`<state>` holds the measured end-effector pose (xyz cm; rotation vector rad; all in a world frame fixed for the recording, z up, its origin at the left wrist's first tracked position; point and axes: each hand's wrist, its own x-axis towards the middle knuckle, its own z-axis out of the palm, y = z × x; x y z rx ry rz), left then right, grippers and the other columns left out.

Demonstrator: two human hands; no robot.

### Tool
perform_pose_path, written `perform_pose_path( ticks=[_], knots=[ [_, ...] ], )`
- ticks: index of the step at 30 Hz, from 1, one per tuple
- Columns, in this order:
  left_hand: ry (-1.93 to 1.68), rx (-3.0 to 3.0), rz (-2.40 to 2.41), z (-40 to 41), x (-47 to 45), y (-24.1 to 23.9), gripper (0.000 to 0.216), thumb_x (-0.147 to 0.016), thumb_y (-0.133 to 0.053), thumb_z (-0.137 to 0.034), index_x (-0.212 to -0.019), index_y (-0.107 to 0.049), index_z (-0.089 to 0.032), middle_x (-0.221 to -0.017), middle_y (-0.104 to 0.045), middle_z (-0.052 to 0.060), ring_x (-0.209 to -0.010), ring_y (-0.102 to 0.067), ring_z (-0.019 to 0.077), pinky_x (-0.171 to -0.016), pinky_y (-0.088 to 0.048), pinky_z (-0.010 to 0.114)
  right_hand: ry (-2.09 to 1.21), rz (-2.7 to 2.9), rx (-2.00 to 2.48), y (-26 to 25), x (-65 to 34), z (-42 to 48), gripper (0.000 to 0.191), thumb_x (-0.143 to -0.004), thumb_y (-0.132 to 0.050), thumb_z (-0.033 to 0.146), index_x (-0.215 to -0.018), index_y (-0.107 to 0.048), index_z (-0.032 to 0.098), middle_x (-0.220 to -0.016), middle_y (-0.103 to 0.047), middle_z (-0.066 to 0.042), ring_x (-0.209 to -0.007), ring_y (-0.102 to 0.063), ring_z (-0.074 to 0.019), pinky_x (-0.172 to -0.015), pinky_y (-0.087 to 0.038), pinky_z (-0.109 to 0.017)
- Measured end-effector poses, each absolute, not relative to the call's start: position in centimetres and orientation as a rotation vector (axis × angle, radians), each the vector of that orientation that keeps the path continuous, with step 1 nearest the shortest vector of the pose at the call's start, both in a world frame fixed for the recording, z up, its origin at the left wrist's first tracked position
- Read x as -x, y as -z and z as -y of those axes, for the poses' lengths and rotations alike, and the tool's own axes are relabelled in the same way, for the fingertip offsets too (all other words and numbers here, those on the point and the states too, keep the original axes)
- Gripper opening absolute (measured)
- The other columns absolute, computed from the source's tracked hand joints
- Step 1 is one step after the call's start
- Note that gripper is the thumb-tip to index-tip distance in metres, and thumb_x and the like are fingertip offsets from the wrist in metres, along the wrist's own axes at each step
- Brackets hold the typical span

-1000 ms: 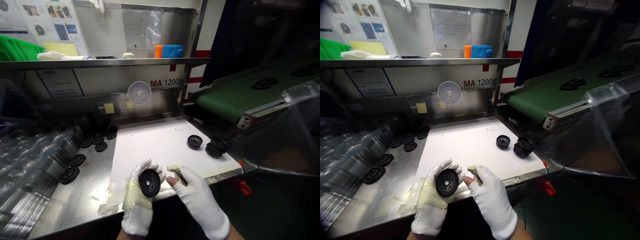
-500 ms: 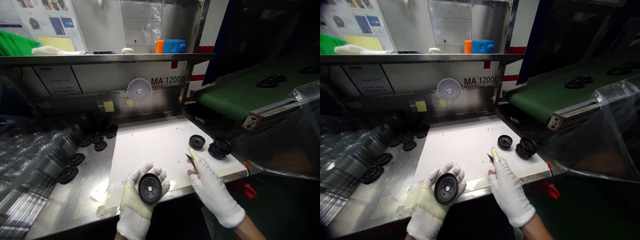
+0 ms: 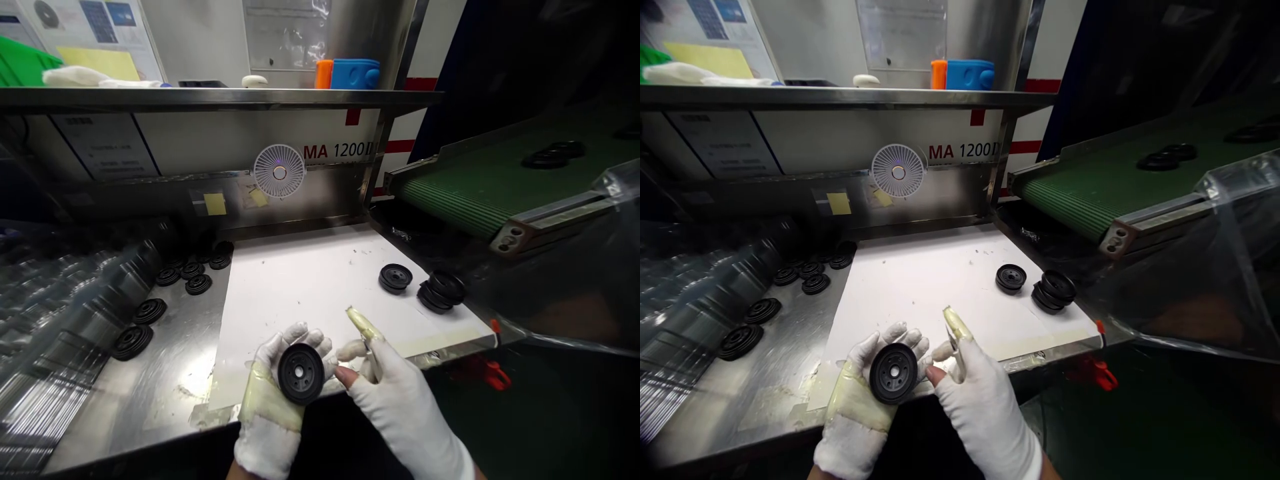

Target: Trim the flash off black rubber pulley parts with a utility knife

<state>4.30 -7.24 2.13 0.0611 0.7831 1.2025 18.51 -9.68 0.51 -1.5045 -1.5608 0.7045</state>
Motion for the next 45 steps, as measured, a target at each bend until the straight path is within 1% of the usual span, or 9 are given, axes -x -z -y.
perform_pose_path(
  ticks=[6, 11, 14, 21, 26, 29, 34, 40, 45],
  knots=[
    [-1.205, -0.064, -0.745, 7.9, -4.1, -2.3, 0.021, -0.075, -0.054, -0.029, -0.089, -0.059, -0.014, -0.088, -0.067, 0.012, -0.088, -0.062, 0.0247, -0.08, -0.049, 0.039, -0.232, 1.863, 1.416, -0.1, -16.9, 8.8, 0.045, -0.083, -0.048, 0.022, -0.127, -0.04, 0.018, -0.072, -0.06, -0.003, -0.061, -0.056, -0.0156, -0.061, -0.049, -0.029],
    [-1.291, -0.168, -0.738, 8.2, -3.5, -1.9, 0.018, -0.076, -0.054, -0.025, -0.089, -0.06, -0.015, -0.089, -0.067, 0.01, -0.085, -0.063, 0.0208, -0.077, -0.051, 0.032, -0.329, 1.996, 1.325, -0.2, -17.2, 8.5, 0.06, -0.08, -0.048, 0.015, -0.136, -0.027, 0.024, -0.092, -0.063, -0.004, -0.074, -0.06, -0.0157, -0.071, -0.051, -0.029],
    [-1.277, -0.175, -0.711, 8.1, -3.1, -1.1, 0.017, -0.076, -0.052, -0.02, -0.09, -0.059, -0.016, -0.093, -0.067, 0.01, -0.088, -0.063, 0.0207, -0.075, -0.051, 0.03, -0.427, 2.012, 1.301, -0.5, -17.0, 8.4, 0.058, -0.079, -0.045, 0.011, -0.134, -0.031, 0.025, -0.103, -0.062, -0.004, -0.086, -0.06, -0.0151, -0.079, -0.05, -0.028],
    [-1.181, -0.069, -0.646, 7.4, -2.5, 0.0, 0.027, -0.074, -0.056, -0.022, -0.099, -0.055, -0.011, -0.1, -0.062, 0.017, -0.104, -0.053, 0.0343, -0.087, -0.045, 0.046, -0.206, 1.678, 1.54, 0.0, -19.4, 6.2, 0.037, -0.08, -0.043, 0.019, -0.117, -0.05, 0.016, -0.09, -0.063, -0.007, -0.074, -0.061, -0.0168, -0.071, -0.052, -0.029],
    [-1.15, 0.067, -0.63, 6.7, -2.0, -0.3, 0.024, -0.077, -0.052, -0.029, -0.094, -0.056, -0.011, -0.094, -0.062, 0.015, -0.101, -0.055, 0.0345, -0.084, -0.046, 0.05, -0.11, 1.698, 1.78, 2.1, -23.4, 4.2, 0.053, -0.077, -0.043, 0.02, -0.129, -0.037, 0.014, -0.123, -0.048, -0.014, -0.102, -0.054, -0.0269, -0.088, -0.044, -0.045],
    [-1.136, 0.108, -0.591, 6.3, -1.7, -0.3, 0.021, -0.079, -0.05, -0.031, -0.088, -0.058, -0.013, -0.088, -0.063, 0.011, -0.094, -0.059, 0.0306, -0.078, -0.048, 0.049, -0.28, 1.748, 1.785, 3.4, -24.5, 4.6, 0.052, -0.076, -0.037, 0.014, -0.128, -0.04, 0.01, -0.127, -0.046, -0.014, -0.117, -0.043, -0.0254, -0.1, -0.032, -0.044],
    [-1.145, 0.095, -0.5, 5.9, -1.3, 0.6, 0.008, -0.076, -0.056, -0.023, -0.079, -0.059, -0.015, -0.08, -0.061, 0.004, -0.077, -0.06, 0.019, -0.066, -0.051, 0.034, -0.936, 1.275, 1.626, 2.6, -24.2, 6.9, 0.042, -0.084, -0.039, 0.026, -0.124, -0.045, 0.016, -0.092, -0.063, -0.008, -0.061, -0.058, -0.0143, -0.067, -0.052, -0.036],
    [-1.232, 0.107, -0.557, 6.1, -1.2, 0.4, 0.004, -0.071, -0.059, -0.016, -0.075, -0.059, -0.015, -0.075, -0.059, 0.003, -0.072, -0.058, 0.0162, -0.064, -0.05, 0.031, -1.241, 1.071, 1.263, -1.3, -22.0, 9.7, 0.039, -0.08, -0.056, 0.035, -0.117, -0.053, 0.024, -0.118, -0.056, -0.009, -0.106, -0.054, -0.0223, -0.097, -0.038, -0.039],
    [-1.309, -0.002, -0.601, 7.2, -1.3, -0.8, 0.007, -0.071, -0.06, -0.018, -0.077, -0.062, -0.015, -0.076, -0.06, 0.004, -0.072, -0.058, 0.0158, -0.066, -0.051, 0.031, -1.398, 1.002, 1.04, -1.9, -18.8, 11.3, 0.045, -0.069, -0.07, 0.028, -0.111, -0.054, 0.029, -0.097, -0.062, -0.003, -0.085, -0.06, -0.017, -0.076, -0.05, -0.029]
  ],
)
